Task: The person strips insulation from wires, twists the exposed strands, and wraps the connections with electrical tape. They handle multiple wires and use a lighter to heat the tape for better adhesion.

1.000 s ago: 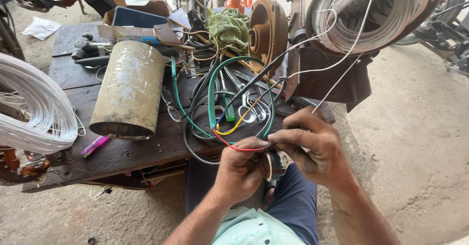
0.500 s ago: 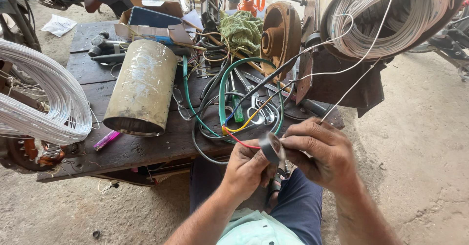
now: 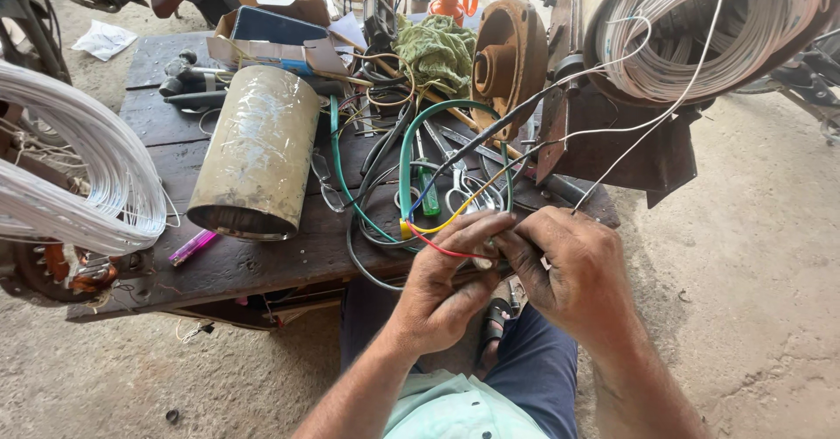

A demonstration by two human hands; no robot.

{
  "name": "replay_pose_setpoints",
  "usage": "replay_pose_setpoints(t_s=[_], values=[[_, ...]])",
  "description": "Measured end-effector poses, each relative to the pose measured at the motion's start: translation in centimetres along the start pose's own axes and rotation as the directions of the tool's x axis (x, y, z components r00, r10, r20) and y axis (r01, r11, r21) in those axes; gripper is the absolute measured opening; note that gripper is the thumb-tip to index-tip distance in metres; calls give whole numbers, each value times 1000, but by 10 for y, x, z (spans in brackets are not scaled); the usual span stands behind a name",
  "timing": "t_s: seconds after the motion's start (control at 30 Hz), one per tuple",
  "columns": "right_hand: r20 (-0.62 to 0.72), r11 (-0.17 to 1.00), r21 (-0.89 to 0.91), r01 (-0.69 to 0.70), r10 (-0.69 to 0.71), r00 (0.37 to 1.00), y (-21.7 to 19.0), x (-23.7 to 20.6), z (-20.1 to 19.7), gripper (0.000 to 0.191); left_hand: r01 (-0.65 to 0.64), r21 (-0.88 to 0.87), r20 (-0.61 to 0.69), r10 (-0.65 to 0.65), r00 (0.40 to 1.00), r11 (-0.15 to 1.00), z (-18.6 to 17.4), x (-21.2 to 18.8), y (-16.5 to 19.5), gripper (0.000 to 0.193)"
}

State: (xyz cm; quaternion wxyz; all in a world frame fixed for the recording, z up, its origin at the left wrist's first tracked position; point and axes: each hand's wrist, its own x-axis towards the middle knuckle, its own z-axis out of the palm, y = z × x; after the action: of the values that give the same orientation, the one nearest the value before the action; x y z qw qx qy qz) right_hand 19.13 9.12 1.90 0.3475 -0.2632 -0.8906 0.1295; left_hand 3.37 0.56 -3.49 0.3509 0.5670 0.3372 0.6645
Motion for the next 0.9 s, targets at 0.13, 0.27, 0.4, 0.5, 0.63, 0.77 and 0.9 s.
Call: replay_pose_setpoints(t_s=[0.13, 0.27, 0.4, 0.5, 0.63, 0.77, 0.9], values=[[138, 952, 247, -180, 150, 979, 5, 4, -10, 16, 50, 40, 90, -54, 994, 998, -12, 1, 3, 51], [150, 907, 420, -2, -67, 986, 8, 1, -21, 19, 148, -204, 143, -120, 982, 968, -23, -4, 5, 53], [57, 917, 385, 104, -136, 989, 8, -2, -14, 20, 42, -87, 81, -35, 996, 995, -18, -5, -9, 46], [22, 927, 355, 120, -136, 990, 7, -2, -11, 18, 68, -106, -7, -69, 998, 992, -8, -7, -19, 53], [-32, 938, 313, 148, -145, 989, 6, -2, -8, 18, -34, 67, -44, 37, 998, 997, -4, -11, -24, 56], [-46, 937, 327, 127, -118, 992, 8, -5, -4, 17, -12, 68, -65, 17, 998, 998, -2, -17, -25, 57], [-41, 930, 351, 108, -100, 994, 14, -9, 0, 16, -84, 223, -71, 102, 992, 971, -1, -20, -29, 50]])
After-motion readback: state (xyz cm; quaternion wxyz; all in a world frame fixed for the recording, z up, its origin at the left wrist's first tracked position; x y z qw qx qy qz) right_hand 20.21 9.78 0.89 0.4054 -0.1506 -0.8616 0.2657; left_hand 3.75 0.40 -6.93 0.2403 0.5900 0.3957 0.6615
